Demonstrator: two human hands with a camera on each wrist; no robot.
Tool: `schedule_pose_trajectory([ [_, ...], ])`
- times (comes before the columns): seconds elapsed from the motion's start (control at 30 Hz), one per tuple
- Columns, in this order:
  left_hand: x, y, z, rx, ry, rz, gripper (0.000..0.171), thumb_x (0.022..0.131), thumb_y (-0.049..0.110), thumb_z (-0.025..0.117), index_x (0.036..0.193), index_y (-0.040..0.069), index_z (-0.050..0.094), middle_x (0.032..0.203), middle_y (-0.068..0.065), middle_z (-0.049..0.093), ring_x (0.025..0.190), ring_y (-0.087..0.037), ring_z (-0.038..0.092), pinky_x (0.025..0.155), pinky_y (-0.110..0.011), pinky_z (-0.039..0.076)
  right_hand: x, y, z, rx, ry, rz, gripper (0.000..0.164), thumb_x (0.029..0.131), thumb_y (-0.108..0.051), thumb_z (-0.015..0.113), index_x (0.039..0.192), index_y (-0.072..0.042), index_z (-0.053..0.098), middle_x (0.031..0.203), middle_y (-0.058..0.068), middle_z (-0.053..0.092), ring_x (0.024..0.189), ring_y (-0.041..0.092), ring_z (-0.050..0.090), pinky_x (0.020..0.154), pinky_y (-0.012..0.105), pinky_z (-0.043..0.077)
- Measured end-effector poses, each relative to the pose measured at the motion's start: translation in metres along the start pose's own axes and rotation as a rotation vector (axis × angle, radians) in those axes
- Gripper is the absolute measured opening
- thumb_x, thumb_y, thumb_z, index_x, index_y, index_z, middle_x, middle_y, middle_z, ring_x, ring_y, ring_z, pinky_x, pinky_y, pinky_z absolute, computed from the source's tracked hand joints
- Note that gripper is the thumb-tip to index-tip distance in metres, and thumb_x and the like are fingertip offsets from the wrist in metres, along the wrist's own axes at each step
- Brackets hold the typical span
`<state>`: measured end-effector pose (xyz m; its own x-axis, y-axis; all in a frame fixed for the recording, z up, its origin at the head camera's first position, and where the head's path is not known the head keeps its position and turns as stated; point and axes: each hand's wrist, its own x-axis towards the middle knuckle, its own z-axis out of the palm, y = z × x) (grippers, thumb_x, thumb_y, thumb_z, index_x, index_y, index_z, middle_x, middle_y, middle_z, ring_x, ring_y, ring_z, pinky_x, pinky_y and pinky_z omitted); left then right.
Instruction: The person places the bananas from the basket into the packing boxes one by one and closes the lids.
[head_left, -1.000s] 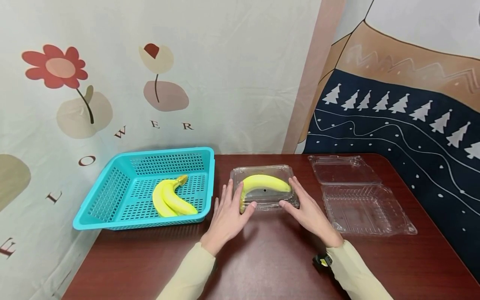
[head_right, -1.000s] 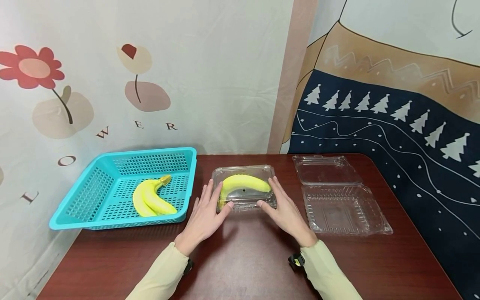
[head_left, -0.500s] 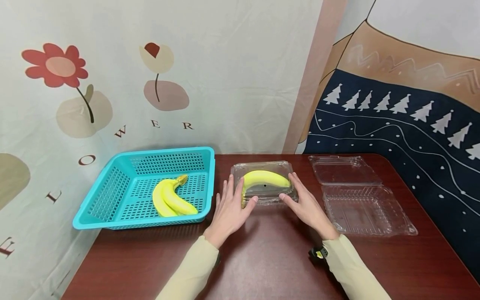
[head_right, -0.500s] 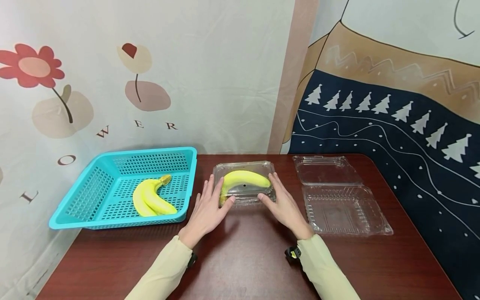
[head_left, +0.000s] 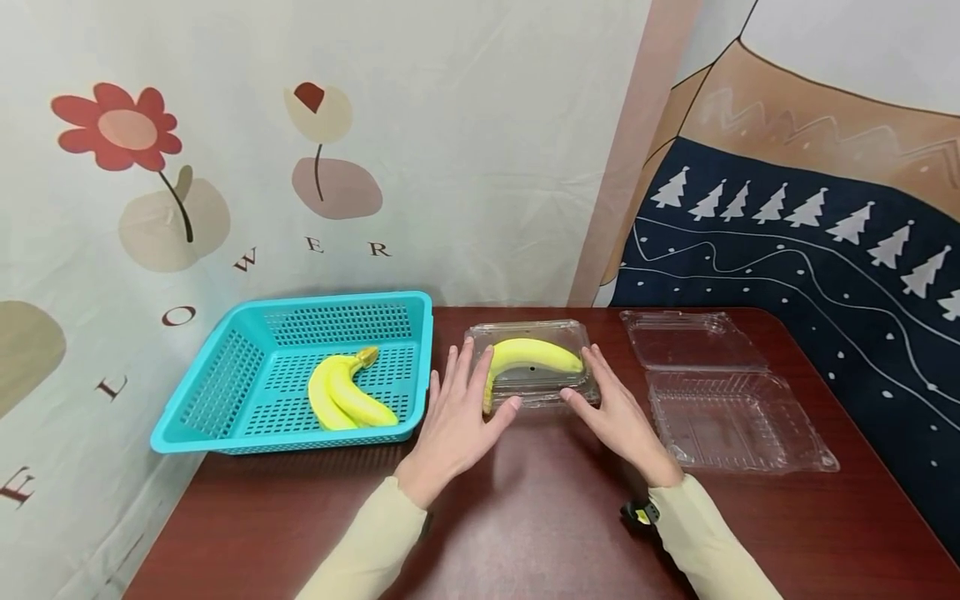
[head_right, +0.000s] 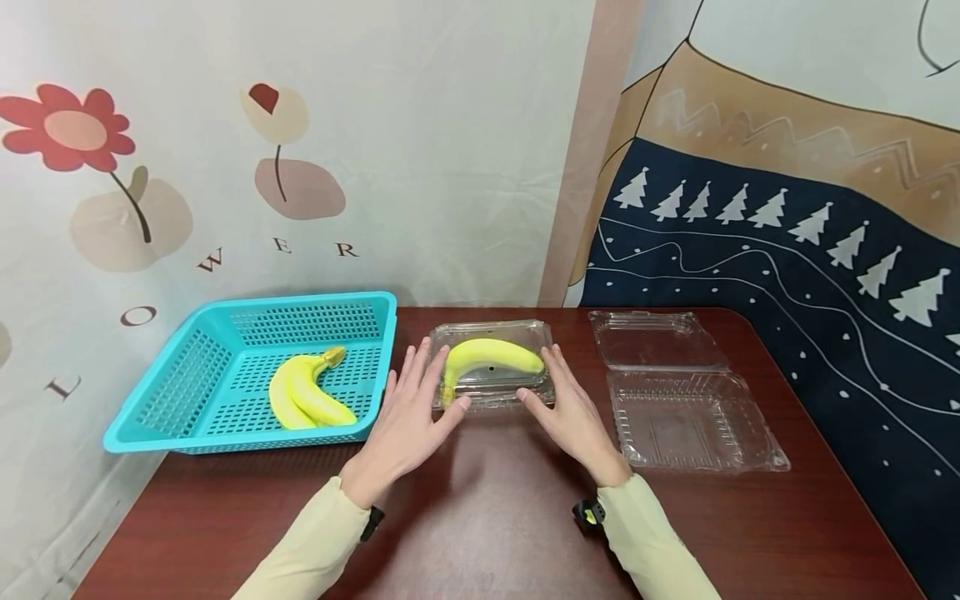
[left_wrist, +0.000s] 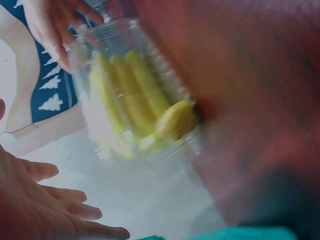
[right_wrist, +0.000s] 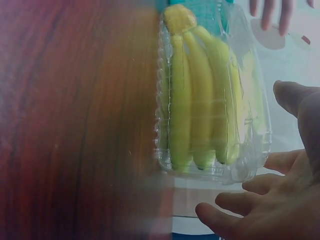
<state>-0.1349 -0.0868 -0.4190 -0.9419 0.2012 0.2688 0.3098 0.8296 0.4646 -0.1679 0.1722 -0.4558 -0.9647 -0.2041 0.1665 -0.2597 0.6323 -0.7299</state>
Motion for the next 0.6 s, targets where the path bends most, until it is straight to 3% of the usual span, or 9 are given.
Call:
schedule_pose_trajectory([
  [0.23,-0.003,-0.004,-0.035,0.015,0.045,0.030,0.082,0.100,0.060,0.053,0.165,0.015,0.029,0.173,-0.012,0.015,0.159,-0.035,0.005,0.122,-0.066,0.007,-0.007,-0.009,-0.001,0.000,0.013,-0.035,0.086,0.100,-0.049,0.066,0.164,-0.008,0.028,0.173,0.008,0.015,0.154,0.034,0.026,0.118,0.059,0.031],
  [0.43,-0.003,-0.021,-0.065,0.046,0.063,-0.010,0.085,0.100,0.059,0.053,0.166,0.014,0.025,0.174,-0.011,0.009,0.159,-0.036,0.000,0.122,-0.067,0.006,-0.012,-0.019,-0.001,-0.006,0.017,-0.059,0.086,0.099,-0.050,0.066,0.165,-0.010,0.027,0.173,0.007,0.013,0.158,0.033,0.015,0.119,0.060,0.028],
  [0.6,0.000,-0.043,-0.081,0.074,0.060,-0.064,0.085,0.100,0.058,0.054,0.165,0.012,0.026,0.173,-0.015,0.010,0.158,-0.041,0.002,0.119,-0.072,0.008,-0.016,-0.030,0.000,-0.015,0.015,-0.091,0.086,0.098,-0.051,0.067,0.164,-0.011,0.028,0.173,0.009,0.014,0.159,0.029,0.011,0.120,0.060,0.025],
])
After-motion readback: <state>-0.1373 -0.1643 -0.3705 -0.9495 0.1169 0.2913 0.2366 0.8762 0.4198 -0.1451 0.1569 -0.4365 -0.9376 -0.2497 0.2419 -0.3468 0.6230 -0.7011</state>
